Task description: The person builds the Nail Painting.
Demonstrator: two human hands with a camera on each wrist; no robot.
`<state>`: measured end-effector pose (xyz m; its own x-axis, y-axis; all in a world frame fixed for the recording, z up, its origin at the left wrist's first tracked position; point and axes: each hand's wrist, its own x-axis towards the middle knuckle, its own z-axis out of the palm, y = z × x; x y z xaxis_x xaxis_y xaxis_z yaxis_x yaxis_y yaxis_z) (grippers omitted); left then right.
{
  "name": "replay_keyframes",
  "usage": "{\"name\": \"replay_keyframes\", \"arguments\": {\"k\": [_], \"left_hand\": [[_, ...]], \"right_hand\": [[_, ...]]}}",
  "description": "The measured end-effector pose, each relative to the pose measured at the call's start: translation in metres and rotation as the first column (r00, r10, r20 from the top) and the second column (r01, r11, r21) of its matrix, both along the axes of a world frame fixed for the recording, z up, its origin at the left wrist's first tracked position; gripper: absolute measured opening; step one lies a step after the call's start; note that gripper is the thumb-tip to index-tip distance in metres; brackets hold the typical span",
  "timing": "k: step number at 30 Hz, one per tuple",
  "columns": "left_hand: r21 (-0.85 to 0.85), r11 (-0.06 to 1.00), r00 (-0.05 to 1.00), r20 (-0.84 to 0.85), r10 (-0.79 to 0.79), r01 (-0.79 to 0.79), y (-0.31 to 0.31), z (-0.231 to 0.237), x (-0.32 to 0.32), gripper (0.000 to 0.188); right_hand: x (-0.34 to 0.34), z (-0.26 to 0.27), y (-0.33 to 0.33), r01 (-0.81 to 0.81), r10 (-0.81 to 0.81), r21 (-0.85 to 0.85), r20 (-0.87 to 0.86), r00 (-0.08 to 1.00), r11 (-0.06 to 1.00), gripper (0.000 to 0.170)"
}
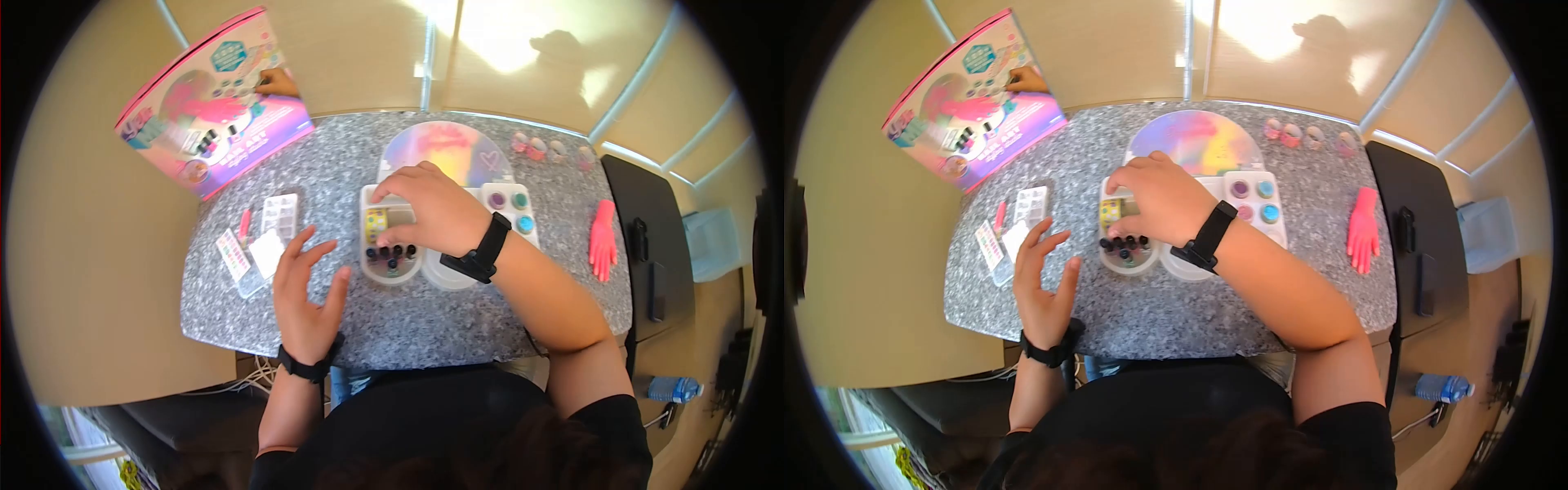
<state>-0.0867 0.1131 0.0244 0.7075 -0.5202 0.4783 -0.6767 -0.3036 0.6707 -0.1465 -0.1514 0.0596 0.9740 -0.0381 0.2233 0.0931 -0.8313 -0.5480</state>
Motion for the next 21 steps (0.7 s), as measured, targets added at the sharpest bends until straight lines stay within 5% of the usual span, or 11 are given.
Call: {"name": "replay_keyframes", "arguments": {"k": [6,10,12,16,18,21], "left_hand": [[-0.015,0.999,0.999,0.030,0.029,-0.029,0.003,0.003,0.000,0.032],[-0.011,0.999,0.998,0.043,0.038,-0.038,0.010,0.004,-0.001,0.030],[-0.031,0.999,0.997,0.064,0.040,-0.038,0.011,0.004,-0.004,0.030],[-0.052,0.998,0.998,0.046,0.046,-0.044,0.012,0.008,-0.009,0.031],[-0.071,0.996,0.996,0.055,0.064,-0.060,0.011,0.010,-0.011,0.031],[-0.048,0.997,0.998,0.001,0.057,-0.057,0.011,0.015,-0.016,0.030]], "right_hand": [[-0.038,0.007,-0.056,0.082,-0.078,-0.003,0.274,0.959,0.997,0.045],[-0.065,0.015,-0.133,0.442,-0.422,-0.025,0.256,0.870,0.897,0.037],[-0.073,-0.003,-0.185,0.597,-0.564,-0.227,0.198,0.802,0.769,0.035],[-0.076,-0.037,-0.232,0.627,-0.642,-0.336,0.079,0.762,0.703,0.038],[-0.071,-0.054,-0.241,0.499,-0.588,-0.662,0.108,0.802,0.559,0.029],[-0.055,-0.069,-0.254,0.497,-0.622,-0.669,0.067,0.781,0.552,0.027]]}}
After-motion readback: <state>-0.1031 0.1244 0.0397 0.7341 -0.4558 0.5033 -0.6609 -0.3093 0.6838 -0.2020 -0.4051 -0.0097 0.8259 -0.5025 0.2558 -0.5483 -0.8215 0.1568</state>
